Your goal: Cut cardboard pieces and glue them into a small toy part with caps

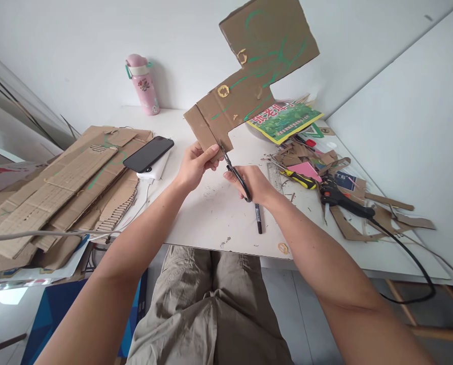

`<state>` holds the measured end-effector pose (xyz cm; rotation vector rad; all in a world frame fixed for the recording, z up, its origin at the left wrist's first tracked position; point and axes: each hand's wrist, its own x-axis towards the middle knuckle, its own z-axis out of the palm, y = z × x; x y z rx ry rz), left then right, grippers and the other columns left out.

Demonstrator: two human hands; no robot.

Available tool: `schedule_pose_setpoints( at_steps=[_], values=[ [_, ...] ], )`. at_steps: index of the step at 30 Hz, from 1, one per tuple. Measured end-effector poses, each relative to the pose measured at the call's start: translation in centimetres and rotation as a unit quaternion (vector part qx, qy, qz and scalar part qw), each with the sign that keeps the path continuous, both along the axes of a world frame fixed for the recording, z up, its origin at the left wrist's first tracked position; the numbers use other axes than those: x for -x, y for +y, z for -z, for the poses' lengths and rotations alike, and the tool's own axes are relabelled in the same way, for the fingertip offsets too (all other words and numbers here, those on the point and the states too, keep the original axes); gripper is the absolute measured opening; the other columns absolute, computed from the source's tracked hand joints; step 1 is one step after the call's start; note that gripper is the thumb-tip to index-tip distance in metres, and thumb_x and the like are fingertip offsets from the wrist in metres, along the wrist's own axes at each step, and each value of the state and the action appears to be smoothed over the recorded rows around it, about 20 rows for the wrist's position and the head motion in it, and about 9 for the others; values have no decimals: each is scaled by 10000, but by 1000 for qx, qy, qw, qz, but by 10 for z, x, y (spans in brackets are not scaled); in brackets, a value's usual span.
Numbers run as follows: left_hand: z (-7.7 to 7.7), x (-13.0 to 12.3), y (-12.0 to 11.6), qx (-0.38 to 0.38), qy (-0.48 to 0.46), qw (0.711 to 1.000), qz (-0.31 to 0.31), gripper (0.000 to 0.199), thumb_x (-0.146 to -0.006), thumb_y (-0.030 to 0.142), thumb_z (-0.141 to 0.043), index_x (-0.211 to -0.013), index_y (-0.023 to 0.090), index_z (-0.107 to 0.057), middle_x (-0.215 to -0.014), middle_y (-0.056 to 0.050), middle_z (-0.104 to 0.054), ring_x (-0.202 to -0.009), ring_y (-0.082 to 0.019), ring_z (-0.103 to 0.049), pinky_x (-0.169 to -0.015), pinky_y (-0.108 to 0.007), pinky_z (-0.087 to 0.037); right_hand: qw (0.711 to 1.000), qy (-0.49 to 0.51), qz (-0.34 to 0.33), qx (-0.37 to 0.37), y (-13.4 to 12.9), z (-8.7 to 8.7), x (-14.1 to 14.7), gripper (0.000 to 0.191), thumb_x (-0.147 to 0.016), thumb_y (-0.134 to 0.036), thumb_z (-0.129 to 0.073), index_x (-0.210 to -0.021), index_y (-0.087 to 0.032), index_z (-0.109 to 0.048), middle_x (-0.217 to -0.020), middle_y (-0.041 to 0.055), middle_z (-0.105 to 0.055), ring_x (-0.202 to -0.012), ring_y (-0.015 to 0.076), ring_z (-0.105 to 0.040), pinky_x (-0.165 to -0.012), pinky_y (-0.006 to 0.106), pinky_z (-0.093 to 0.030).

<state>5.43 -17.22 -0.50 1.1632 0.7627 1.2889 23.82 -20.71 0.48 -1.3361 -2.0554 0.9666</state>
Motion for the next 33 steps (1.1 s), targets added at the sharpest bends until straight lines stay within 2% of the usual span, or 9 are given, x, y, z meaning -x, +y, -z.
schedule_pose_setpoints(
  at_steps=[5,9,11,14,18,25,29,31,33],
  values=[
    [5,4,3,-19,18,999,24,436,-866,404,-953,-685,207,-609,-613,26,-651,-494,-90,-546,-514,-243,-488,1000,-11,-2,23,0,2,1,777,-837,-1030,-509,-651,-282,-411,-506,-23,-465,-494,174,-534,-560,323,-393],
    [9,2,1,-38,31,997,66,480,-818,506,-981,-679,195,-642,-615,15,-660,-473,-91,-532,-502,-261,-494,1000,-9,-19,-21,0,1,2,789,-865,-1006,-457,-754,-245,-629,-547,-5,-498,-565,216,-584,-585,342,-415],
    [10,0,0,-46,33,996,71,495,-809,542,-978,-684,198,-644,-621,15,-662,-487,-96,-546,-504,-260,-491,1000,3,-15,-26,0,2,2,836,-839,-1034,-435,-773,-237,-681,-537,-2,-500,-559,226,-594,-565,345,-409],
    [10,-2,-1,-49,23,996,74,521,-775,583,-990,-687,199,-649,-624,13,-665,-488,-95,-548,-498,-258,-483,1000,13,6,-9,1,6,3,851,-793,-1070,-454,-683,-246,-638,-512,-4,-485,-514,213,-575,-524,338,-391],
    [8,-1,-1,-51,16,996,76,553,-745,604,-1006,-672,204,-631,-606,20,-664,-470,-92,-548,-498,-253,-488,999,19,30,0,0,8,4,841,-736,-1098,-507,-570,-275,-465,-508,-4,-471,-478,176,-524,-485,326,-357],
    [3,1,1,-34,9,999,9,531,-845,616,-934,-742,215,-602,-561,42,-647,-466,-120,-631,-512,-243,-518,999,31,19,1,-1,4,7,898,-599,-1193,-421,-563,-300,-344,-457,-32,-347,-448,167,-466,-477,322,-324],
    [3,2,1,-42,1,999,9,519,-846,575,-949,-730,214,-594,-528,48,-630,-442,-126,-630,-486,-244,-506,1000,4,22,-22,-1,3,7,898,-613,-1196,-357,-554,-303,-286,-500,-8,-351,-496,157,-417,-483,321,-268],
    [3,2,-1,-39,3,999,17,506,-850,550,-954,-724,214,-595,-521,47,-625,-437,-129,-632,-479,-246,-503,1000,4,7,-19,-2,2,7,875,-664,-1166,-348,-569,-297,-306,-512,-4,-351,-502,162,-423,-485,321,-274],
    [3,1,-2,-27,6,999,20,486,-865,515,-951,-724,216,-596,-523,45,-626,-439,-134,-641,-482,-249,-510,1000,13,-12,-3,-3,2,7,845,-719,-1120,-363,-610,-283,-407,-518,-10,-359,-496,173,-449,-485,321,-295]
  ],
)
